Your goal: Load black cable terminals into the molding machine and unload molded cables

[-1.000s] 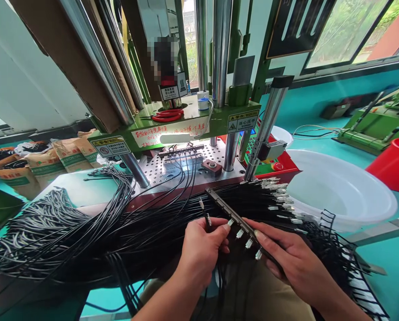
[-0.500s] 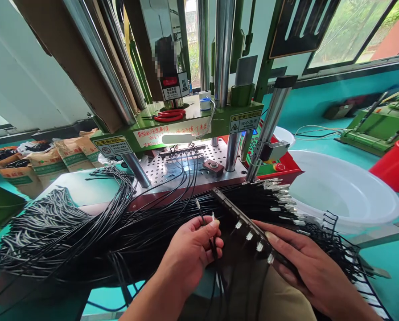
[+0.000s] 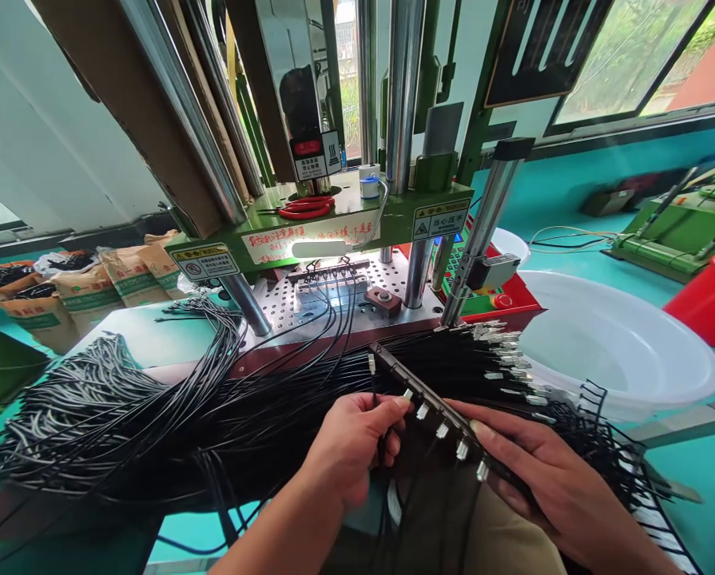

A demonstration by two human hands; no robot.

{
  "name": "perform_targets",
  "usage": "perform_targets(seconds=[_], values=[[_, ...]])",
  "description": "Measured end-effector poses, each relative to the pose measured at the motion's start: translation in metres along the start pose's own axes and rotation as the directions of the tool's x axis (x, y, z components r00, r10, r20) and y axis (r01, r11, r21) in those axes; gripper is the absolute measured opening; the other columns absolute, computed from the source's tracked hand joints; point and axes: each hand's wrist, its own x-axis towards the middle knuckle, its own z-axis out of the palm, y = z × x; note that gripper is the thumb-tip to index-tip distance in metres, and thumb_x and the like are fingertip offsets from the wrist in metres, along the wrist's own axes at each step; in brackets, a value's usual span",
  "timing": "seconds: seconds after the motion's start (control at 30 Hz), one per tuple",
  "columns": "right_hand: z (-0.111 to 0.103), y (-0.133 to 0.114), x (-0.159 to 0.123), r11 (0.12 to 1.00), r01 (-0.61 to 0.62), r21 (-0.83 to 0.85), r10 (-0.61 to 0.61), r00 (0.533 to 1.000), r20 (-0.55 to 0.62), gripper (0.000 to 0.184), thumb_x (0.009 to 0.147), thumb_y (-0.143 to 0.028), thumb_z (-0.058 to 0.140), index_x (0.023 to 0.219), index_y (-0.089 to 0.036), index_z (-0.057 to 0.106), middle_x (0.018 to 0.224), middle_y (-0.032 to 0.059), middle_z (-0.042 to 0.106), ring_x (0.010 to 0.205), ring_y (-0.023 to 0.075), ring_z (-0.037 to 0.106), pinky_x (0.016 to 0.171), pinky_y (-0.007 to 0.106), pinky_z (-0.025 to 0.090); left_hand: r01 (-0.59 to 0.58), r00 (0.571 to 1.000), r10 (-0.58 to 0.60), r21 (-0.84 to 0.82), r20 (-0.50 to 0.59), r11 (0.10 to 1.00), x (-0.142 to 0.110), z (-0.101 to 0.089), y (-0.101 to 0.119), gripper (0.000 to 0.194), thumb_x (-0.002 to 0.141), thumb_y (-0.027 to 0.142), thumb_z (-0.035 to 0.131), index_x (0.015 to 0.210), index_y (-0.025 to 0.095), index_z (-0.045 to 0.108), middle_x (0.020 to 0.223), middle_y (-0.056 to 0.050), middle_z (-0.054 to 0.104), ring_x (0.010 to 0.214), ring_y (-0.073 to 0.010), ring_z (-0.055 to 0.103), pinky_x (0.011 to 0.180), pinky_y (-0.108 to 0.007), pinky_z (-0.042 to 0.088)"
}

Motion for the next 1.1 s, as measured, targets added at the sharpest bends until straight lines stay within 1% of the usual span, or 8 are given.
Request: perform_targets(seconds=[0.23,0.43,0.53,0.63,0.73,0.83,0.93,1.1], values=[[0.001,-0.003,-0.002,0.995,0.048,-0.092,-0.049,0.999,-0.013,0.05,0.075,-0.055,0.066,0.117,-0.028,0.068,0.056,-0.001,0.049,0.042,0.0091,0.034,0.037,0.022,0.023,0.01,1.0,-0.01,-0.002,0.018,1.0,0.002,0.0,0.001,0.027,0.069,0.035,0.071,0.067,0.014,0.055,0.056,0.004,0.048,0.041,-0.0032,0.037,0.039,-0.017,0.025],[0.0,-0.001,-0.003,0.992,0.062,-0.107,-0.061,0.998,0.019,0.049,0.08,-0.054,0.062,0.121,-0.027,0.065,0.065,-0.0017,0.049,0.045,0.0048,0.029,0.04,0.018,0.018,0.002,1.0,0.0,-0.061,0.03,0.998,0.003,0.002,0.002,0.024,0.067,0.029,0.074,0.067,0.012,0.057,0.058,0.003,0.05,0.042,-0.0029,0.039,0.039,-0.016,0.028],[-0.005,-0.002,-0.003,0.999,0.009,-0.037,-0.009,1.0,-0.022,0.052,0.077,-0.054,0.066,0.122,-0.028,0.064,0.067,-0.0008,0.053,0.044,0.0046,0.027,0.039,0.018,0.019,-0.015,0.999,0.018,-0.08,0.036,0.997,-0.003,0.001,0.01,0.023,0.072,0.031,0.073,0.078,0.011,0.063,0.068,-0.001,0.055,0.052,-0.006,0.05,0.046,-0.018,0.042],[-0.013,-0.004,-0.003,0.997,-0.051,0.059,0.054,0.998,-0.043,0.056,0.072,-0.052,0.071,0.124,-0.031,0.062,0.079,0.0017,0.06,0.046,0.0046,0.029,0.038,0.017,0.02,-0.072,0.997,0.068,-0.135,-0.033,0.988,-0.011,-0.006,0.022,0.028,0.085,0.037,0.058,0.1,0.015,0.065,0.072,0.0,0.054,0.057,-0.008,0.053,0.053,-0.022,0.049],[-0.018,-0.004,-0.002,0.991,-0.084,0.107,0.089,0.995,-0.041,0.055,0.072,-0.048,0.073,0.124,-0.032,0.061,0.093,0.003,0.061,0.05,0.0038,0.031,0.041,0.015,0.022,-0.072,0.996,0.069,-0.051,-0.063,0.996,-0.015,-0.011,0.027,0.031,0.088,0.036,0.054,0.108,0.015,0.064,0.057,0.004,0.048,0.045,-0.0057,0.042,0.04,-0.017,0.038],[-0.018,-0.002,0.0,0.993,-0.083,0.09,0.082,0.997,0.016,0.053,0.076,-0.047,0.07,0.126,-0.031,0.06,0.084,0.0023,0.06,0.048,0.0033,0.028,0.041,0.016,0.018,-0.021,0.999,0.026,0.091,-0.047,0.996,-0.016,-0.011,0.024,0.031,0.083,0.036,0.059,0.104,0.014,0.067,0.047,0.007,0.04,0.036,-0.0043,0.031,0.031,-0.015,0.024],[-0.015,0.0,0.001,0.995,-0.069,0.072,0.065,0.996,0.055,0.051,0.08,-0.048,0.067,0.127,-0.031,0.059,0.078,0.0013,0.057,0.046,0.0034,0.029,0.04,0.017,0.015,-0.019,0.999,0.026,0.155,-0.038,0.988,-0.015,-0.009,0.018,0.028,0.081,0.035,0.06,0.096,0.013,0.07,0.043,0.008,0.037,0.033,-0.0035,0.027,0.029,-0.015,0.02],[-0.012,-0.002,0.0,0.997,-0.068,0.046,0.068,0.998,0.017,0.051,0.078,-0.048,0.068,0.126,-0.032,0.06,0.086,0.0036,0.06,0.047,0.0039,0.031,0.039,0.017,0.018,-0.038,0.998,0.045,0.197,-0.031,0.98,-0.014,-0.009,0.014,0.027,0.079,0.037,0.06,0.086,0.013,0.071,0.041,0.008,0.037,0.031,-0.0037,0.027,0.028,-0.015,0.021]])
